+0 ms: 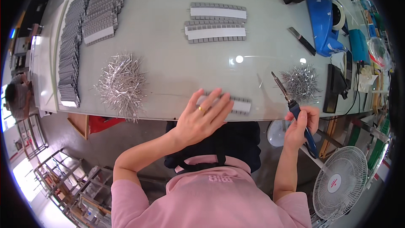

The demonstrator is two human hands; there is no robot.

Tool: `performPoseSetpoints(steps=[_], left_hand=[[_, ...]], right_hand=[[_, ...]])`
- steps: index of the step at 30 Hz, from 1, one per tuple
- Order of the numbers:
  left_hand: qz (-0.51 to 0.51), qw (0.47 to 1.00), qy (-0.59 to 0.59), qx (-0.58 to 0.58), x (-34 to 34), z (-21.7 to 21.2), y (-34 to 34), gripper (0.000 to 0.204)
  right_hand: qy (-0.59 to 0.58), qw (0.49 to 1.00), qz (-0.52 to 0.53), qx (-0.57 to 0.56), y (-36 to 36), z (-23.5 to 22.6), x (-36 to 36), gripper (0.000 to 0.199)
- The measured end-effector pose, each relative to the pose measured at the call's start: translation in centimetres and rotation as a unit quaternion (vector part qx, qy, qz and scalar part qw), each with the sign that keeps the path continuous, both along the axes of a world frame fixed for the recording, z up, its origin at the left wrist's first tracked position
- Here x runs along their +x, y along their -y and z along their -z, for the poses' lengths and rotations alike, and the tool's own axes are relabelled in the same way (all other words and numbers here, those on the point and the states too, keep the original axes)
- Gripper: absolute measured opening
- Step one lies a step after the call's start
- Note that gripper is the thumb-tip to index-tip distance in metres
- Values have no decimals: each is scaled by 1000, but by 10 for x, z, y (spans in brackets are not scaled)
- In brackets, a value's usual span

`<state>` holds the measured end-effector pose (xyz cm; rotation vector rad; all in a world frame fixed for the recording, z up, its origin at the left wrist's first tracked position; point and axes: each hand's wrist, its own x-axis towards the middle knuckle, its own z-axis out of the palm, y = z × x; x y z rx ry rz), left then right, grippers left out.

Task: Soldering wire leads onto small electronic modules at a workbench.

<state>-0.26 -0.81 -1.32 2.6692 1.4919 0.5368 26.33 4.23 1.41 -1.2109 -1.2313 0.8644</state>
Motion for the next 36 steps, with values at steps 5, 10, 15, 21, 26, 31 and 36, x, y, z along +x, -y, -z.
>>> performPoseSetpoints(steps=[5,10,15,21,26,31,36], left_hand=[[54,996,35,56,0,-12,13,32],[46,995,59,66,-26,-50,-56,32],[-68,984,37,159,-74,-44,-216,28],[-60,982,12,177,-95,-15,-285,25],[-38,981,-21,188,-91,-8,-275,32],[-50,998,-11,38,-57,-32,-174,45],[-54,999,8,2,-48,-25,-144,43]], right_hand=[[3,999,38,9,-8,6,6,17],[-17,992,110,55,-18,26,21,14],[-10,991,118,57,-16,27,18,16],[16,993,85,79,-13,39,10,18],[3,992,83,96,-15,43,13,18],[13,993,87,80,-12,42,10,22],[28,993,50,99,-12,41,12,18]])
